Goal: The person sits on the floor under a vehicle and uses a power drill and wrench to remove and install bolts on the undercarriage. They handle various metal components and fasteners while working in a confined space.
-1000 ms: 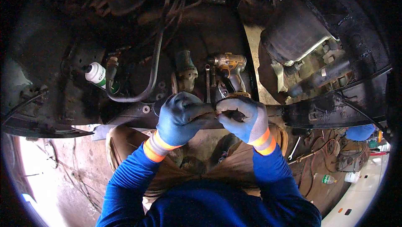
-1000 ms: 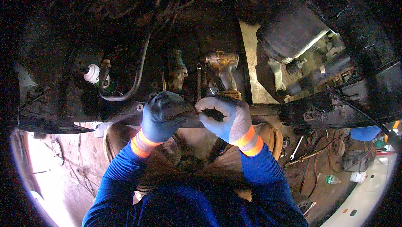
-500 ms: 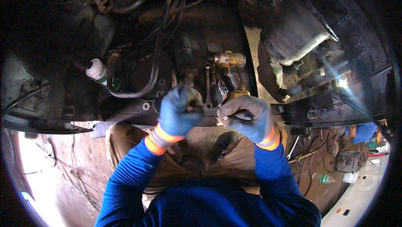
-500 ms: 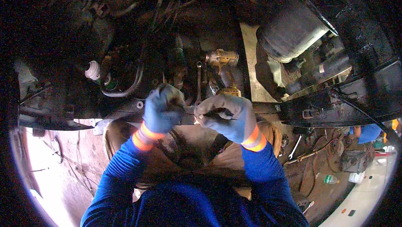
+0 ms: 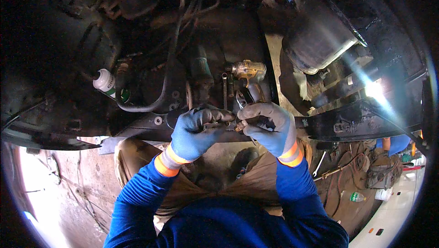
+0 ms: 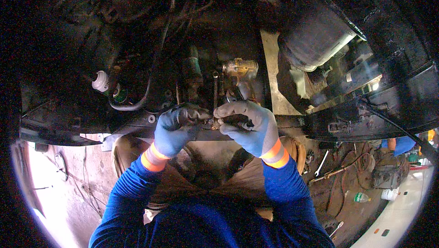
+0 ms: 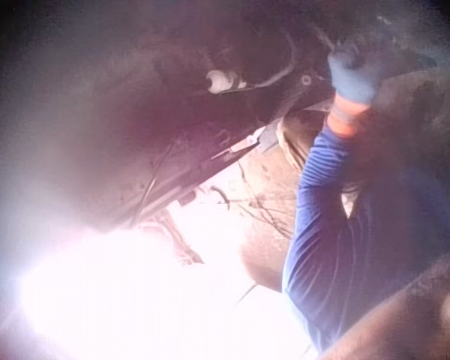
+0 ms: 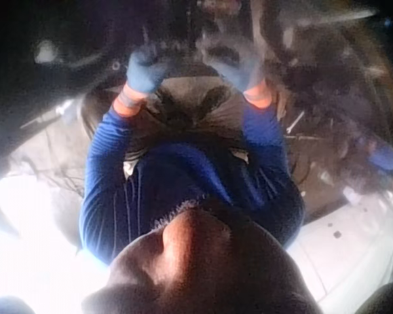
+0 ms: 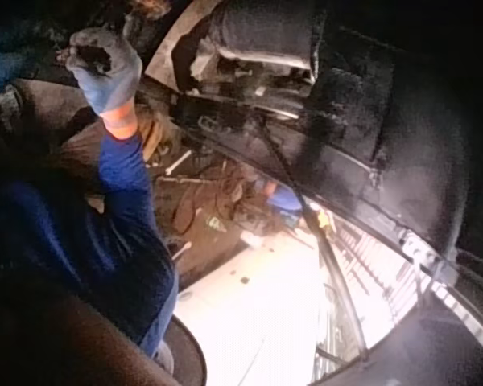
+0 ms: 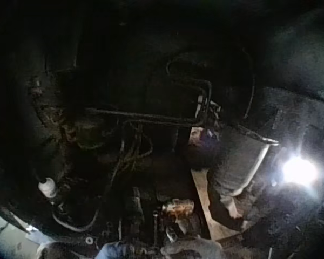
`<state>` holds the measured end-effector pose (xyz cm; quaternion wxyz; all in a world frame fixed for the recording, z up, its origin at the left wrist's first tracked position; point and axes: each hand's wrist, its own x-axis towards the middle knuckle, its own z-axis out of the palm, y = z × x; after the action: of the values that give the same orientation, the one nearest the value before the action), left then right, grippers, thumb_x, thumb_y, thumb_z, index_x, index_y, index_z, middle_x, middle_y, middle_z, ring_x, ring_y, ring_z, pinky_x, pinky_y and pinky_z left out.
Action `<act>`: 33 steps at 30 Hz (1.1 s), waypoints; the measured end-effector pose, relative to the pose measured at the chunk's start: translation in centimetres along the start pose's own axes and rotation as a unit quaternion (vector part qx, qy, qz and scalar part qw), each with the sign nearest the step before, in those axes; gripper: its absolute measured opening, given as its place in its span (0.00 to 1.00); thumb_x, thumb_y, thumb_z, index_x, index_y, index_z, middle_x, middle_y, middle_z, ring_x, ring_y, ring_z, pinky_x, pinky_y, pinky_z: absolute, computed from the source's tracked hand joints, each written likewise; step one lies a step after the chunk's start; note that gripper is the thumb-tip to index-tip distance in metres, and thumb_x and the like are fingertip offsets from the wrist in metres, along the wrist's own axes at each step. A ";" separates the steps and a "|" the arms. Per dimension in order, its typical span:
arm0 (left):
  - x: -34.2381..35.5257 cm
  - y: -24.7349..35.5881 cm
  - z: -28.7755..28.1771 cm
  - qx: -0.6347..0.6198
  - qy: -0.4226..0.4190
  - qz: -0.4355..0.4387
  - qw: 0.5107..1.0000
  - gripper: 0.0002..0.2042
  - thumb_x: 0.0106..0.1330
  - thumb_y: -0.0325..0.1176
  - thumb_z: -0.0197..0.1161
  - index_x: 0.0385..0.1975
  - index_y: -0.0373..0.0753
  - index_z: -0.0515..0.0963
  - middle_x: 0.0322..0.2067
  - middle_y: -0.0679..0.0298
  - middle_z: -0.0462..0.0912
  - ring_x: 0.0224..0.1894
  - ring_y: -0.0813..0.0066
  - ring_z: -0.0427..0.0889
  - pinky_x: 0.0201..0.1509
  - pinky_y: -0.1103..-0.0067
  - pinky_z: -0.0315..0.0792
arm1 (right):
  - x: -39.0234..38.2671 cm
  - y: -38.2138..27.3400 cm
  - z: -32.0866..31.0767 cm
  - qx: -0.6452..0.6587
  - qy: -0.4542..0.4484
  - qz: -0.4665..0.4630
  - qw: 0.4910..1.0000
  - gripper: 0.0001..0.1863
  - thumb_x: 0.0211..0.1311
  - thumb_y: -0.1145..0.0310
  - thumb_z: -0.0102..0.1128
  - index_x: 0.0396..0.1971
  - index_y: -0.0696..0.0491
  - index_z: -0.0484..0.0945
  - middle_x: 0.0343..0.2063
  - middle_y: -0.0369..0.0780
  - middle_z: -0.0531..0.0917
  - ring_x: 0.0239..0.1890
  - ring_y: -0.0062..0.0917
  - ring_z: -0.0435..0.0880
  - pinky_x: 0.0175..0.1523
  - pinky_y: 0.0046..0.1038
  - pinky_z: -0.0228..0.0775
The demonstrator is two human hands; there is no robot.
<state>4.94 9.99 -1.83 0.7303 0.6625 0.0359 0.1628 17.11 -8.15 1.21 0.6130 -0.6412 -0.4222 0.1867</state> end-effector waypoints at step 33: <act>0.3 -3.8 -0.6 0.047 -0.015 -0.010 0.999 0.07 0.51 0.25 0.66 0.30 0.34 0.80 0.24 0.55 0.80 0.25 0.65 0.79 0.32 0.77 0.73 | 0.2 -0.9 0.3 -0.103 -0.092 0.055 0.989 0.07 0.56 0.78 0.64 0.35 0.59 0.80 0.30 0.36 0.84 0.34 0.15 0.82 0.42 0.20 0.74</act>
<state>5.78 10.35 -5.57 0.7003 0.6981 0.0396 0.1438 16.73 -7.95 2.05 0.4908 -0.7033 -0.4581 0.2337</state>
